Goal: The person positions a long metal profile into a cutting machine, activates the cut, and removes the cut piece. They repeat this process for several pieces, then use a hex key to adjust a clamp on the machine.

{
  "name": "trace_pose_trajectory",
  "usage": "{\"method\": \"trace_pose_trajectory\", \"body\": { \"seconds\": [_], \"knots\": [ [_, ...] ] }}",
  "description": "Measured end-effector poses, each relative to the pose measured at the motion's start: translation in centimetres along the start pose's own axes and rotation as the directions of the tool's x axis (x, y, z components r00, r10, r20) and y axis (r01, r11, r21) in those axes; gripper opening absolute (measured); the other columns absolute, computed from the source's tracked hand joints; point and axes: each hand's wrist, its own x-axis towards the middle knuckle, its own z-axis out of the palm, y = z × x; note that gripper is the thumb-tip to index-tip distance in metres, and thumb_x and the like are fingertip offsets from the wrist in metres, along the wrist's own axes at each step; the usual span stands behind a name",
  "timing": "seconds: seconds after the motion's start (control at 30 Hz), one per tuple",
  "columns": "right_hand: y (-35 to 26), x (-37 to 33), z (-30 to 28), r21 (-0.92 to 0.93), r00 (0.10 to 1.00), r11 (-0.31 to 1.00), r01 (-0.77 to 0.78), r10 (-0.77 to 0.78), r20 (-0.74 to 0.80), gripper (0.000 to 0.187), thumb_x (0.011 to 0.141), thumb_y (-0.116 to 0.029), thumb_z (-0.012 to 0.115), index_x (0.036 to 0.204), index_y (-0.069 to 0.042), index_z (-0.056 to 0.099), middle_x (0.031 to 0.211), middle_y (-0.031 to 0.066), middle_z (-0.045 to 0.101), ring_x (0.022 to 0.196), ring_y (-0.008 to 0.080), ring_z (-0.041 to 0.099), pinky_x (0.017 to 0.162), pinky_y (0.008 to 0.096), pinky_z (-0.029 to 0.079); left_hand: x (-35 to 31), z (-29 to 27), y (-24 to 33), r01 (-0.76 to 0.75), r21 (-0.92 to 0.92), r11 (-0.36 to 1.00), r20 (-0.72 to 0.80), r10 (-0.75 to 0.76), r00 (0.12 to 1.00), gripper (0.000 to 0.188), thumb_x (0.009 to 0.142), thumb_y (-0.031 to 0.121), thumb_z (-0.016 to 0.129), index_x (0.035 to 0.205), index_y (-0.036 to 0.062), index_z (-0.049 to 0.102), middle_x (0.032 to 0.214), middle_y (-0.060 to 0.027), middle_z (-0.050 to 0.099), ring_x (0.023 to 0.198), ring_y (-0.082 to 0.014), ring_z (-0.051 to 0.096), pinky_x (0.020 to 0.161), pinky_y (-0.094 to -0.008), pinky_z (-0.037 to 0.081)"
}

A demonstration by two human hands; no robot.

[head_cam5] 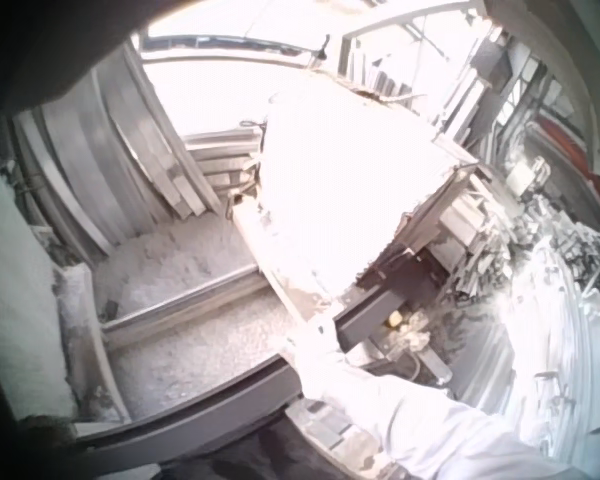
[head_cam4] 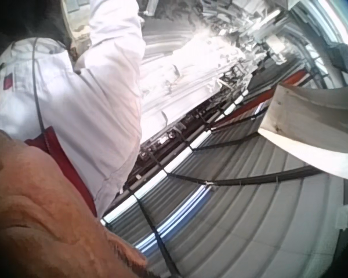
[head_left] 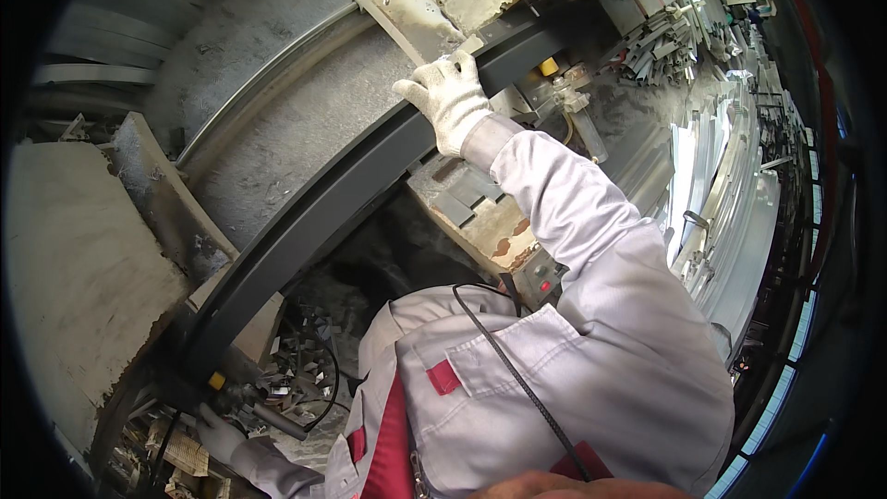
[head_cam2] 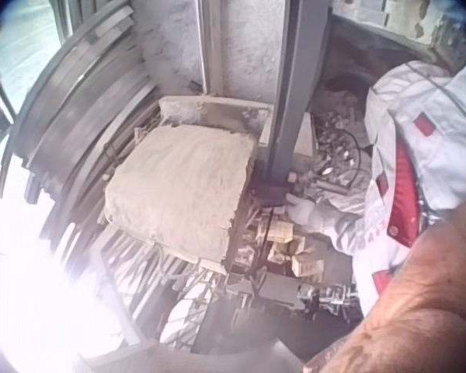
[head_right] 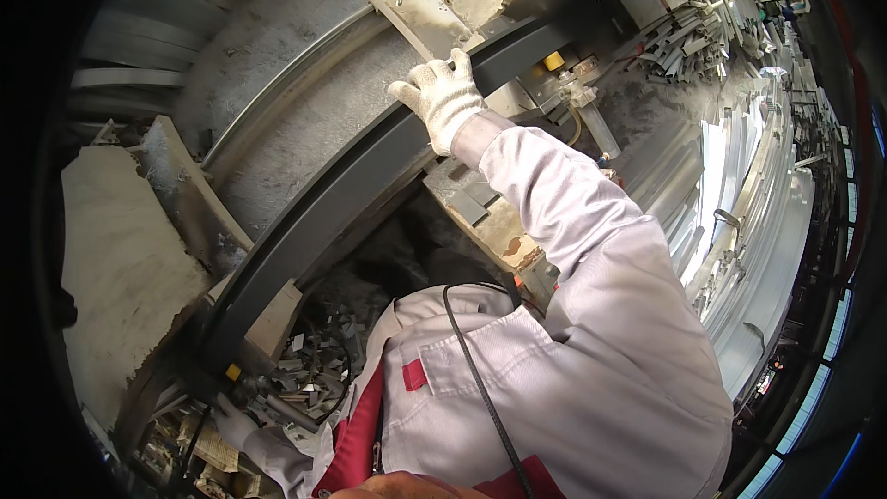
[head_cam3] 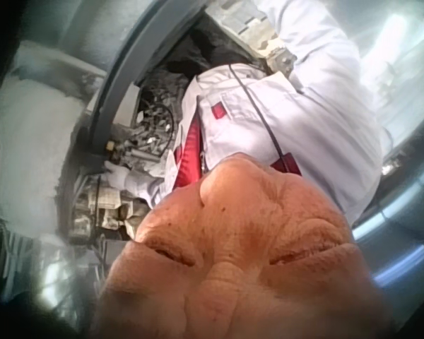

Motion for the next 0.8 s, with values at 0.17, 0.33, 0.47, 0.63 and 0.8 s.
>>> {"method": "trace_pose_trajectory", "body": {
  "seconds": [0.17, 0.33, 0.47, 0.63, 0.8],
  "knots": [
    [0.2, -0.4, 0.0, 0.016, 1.0, 1.0, 0.0, 0.001, -0.011, 0.101, 0.08, -0.025, 0.087, 0.17, -0.032, 0.042, 0.159, 0.0078, 0.051, 0.153, 0.0327, 0.042, 0.132, 0.0682, 0.014, -3.1, -2.2, -0.1, -0.094, -0.098, 0.991, -0.044, 0.09, 0.995, 0.063, 0.113, 0.055, 0.056, 0.133, -0.0006, 0.074, 0.128, -0.0269, 0.076, 0.111, -0.0471, 0.072, 0.093, -0.0499, 0.056],
    [0.6, -0.8, 0.8, 0.088, 0.997, 0.996, 0.026, -0.02, -0.075, 0.104, 0.081, -0.023, 0.085, 0.173, -0.033, 0.037, 0.161, 0.0077, 0.047, 0.154, 0.0325, 0.037, 0.133, 0.0687, 0.011, -9.4, -3.1, 2.3, -0.124, -0.47, 0.874, -0.053, 0.113, 0.992, 0.053, 0.112, 0.045, 0.065, 0.119, -0.006, 0.076, 0.108, -0.0184, 0.079, 0.091, -0.0271, 0.071, 0.081, -0.039, 0.056],
    [1.2, -1.4, 2.1, 0.084, 0.987, 0.993, 0.078, -0.065, -0.145, 0.104, 0.081, -0.022, 0.083, 0.174, -0.03, 0.036, 0.165, 0.0083, 0.041, 0.157, 0.0337, 0.031, 0.133, 0.0681, 0.011, -15.3, -3.5, 5.5, -0.095, -0.731, 0.676, 0.102, 0.247, 0.964, 0.039, 0.112, 0.032, 0.068, 0.11, -0.0066, 0.074, 0.095, -0.0065, 0.072, 0.082, -0.0135, 0.059, 0.075, -0.0309, 0.051],
    [1.1, -3.0, 4.0, 0.106, 0.948, 0.99, 0.09, -0.053, -0.313, 0.108, 0.079, -0.02, 0.083, 0.174, -0.025, 0.033, 0.172, 0.0103, 0.033, 0.165, 0.0362, 0.019, 0.134, 0.0643, 0.012, -22.8, -2.6, 8.9, 0.057, -0.848, 0.527, 0.304, 0.396, 0.867, 0.028, 0.112, 0.025, 0.067, 0.105, -0.001, 0.076, 0.095, -0.0004, 0.072, 0.084, -0.0073, 0.059, 0.077, -0.0261, 0.049],
    [0.0, -5.5, 5.2, 0.186, 0.921, 0.982, 0.034, 0.041, -0.387, 0.108, 0.08, -0.026, 0.088, 0.173, -0.02, 0.033, 0.175, 0.0115, 0.031, 0.166, 0.0366, 0.02, 0.135, 0.0605, 0.014, -28.4, -0.6, 10.7, 0.169, -0.887, 0.429, 0.416, 0.587, 0.695, 0.025, 0.111, 0.023, 0.067, 0.104, 0.0014, 0.077, 0.092, 0.0003, 0.071, 0.083, -0.0068, 0.059, 0.076, -0.0248, 0.047]
  ]
}}
